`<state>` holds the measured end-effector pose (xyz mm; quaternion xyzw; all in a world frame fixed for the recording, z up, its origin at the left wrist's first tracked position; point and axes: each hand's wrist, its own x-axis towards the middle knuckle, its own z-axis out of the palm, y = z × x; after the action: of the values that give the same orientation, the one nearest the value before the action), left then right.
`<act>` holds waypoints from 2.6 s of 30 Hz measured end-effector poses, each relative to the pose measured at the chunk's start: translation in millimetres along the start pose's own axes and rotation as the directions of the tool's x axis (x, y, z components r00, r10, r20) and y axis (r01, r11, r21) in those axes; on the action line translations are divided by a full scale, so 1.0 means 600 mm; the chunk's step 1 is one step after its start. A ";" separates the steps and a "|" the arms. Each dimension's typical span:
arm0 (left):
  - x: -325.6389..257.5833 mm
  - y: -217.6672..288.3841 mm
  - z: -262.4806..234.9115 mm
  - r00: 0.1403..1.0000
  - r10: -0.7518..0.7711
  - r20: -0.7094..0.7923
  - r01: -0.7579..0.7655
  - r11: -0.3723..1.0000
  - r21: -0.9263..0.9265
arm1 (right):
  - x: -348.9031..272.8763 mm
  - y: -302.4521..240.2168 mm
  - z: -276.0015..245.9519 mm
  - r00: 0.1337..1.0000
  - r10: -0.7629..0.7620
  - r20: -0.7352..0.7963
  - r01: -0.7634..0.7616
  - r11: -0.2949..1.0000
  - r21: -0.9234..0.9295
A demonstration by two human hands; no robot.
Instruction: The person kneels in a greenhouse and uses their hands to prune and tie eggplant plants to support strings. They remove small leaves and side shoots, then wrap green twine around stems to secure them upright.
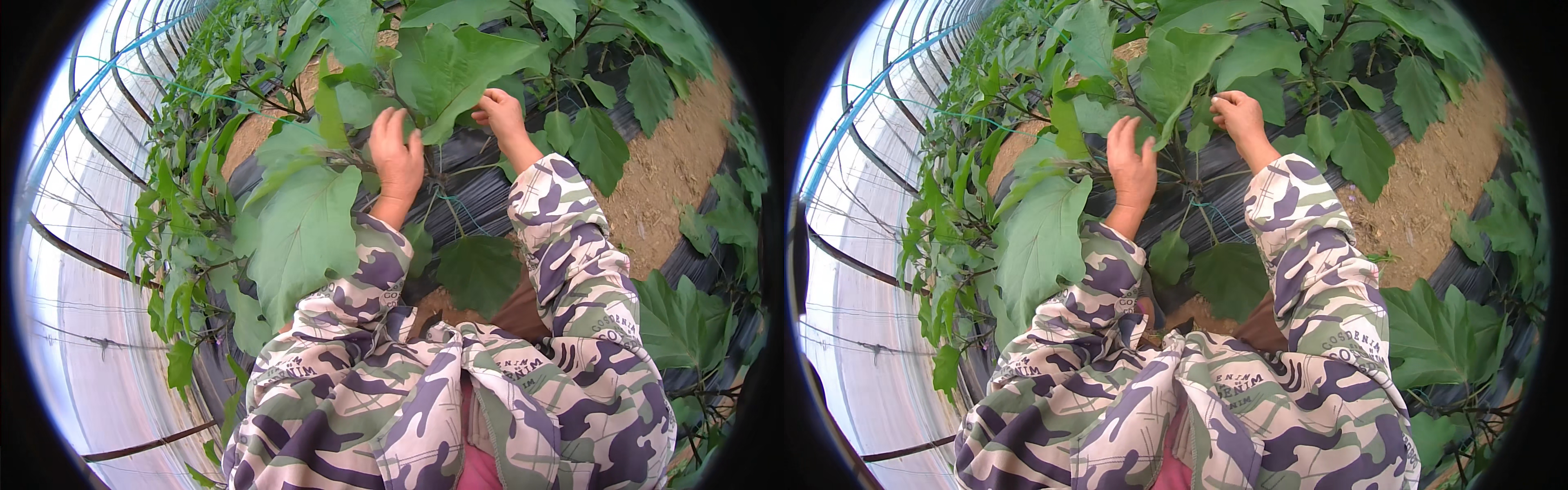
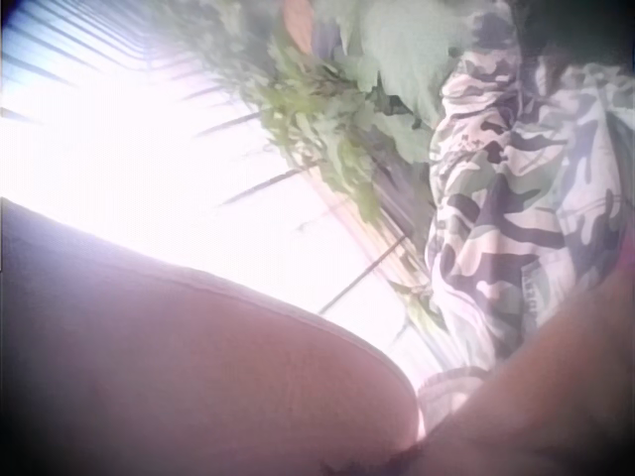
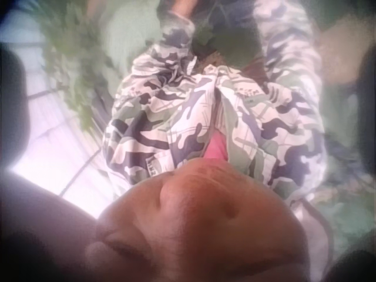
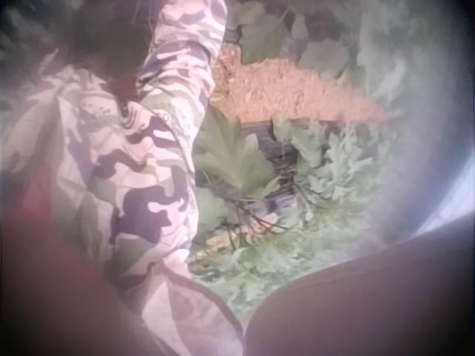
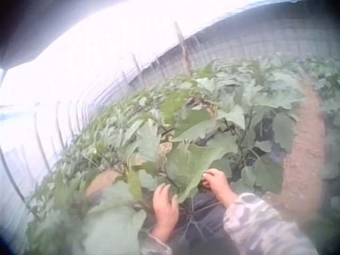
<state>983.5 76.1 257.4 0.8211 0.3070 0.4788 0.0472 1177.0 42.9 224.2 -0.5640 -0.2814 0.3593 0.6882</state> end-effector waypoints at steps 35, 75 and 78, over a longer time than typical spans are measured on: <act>-0.180 0.040 -0.311 0.468 -0.437 0.768 0.883 0.255 -0.394 | -0.509 0.023 0.018 0.674 0.183 0.716 0.505 0.592 -0.628; -0.307 0.049 -0.519 0.596 -0.768 0.233 0.783 0.621 0.044 | -0.546 -0.071 -0.244 0.833 -0.029 0.553 0.474 0.553 -0.685; -0.362 0.036 -0.484 0.524 -0.813 0.254 0.849 0.521 -0.084 | -0.500 -0.128 -0.302 0.878 -0.458 0.141 0.462 0.733 -0.499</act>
<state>680.1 -123.7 256.8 0.6043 0.6078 0.3480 0.3799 1159.3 -313.0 267.7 -0.6391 -0.5008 0.0910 0.5766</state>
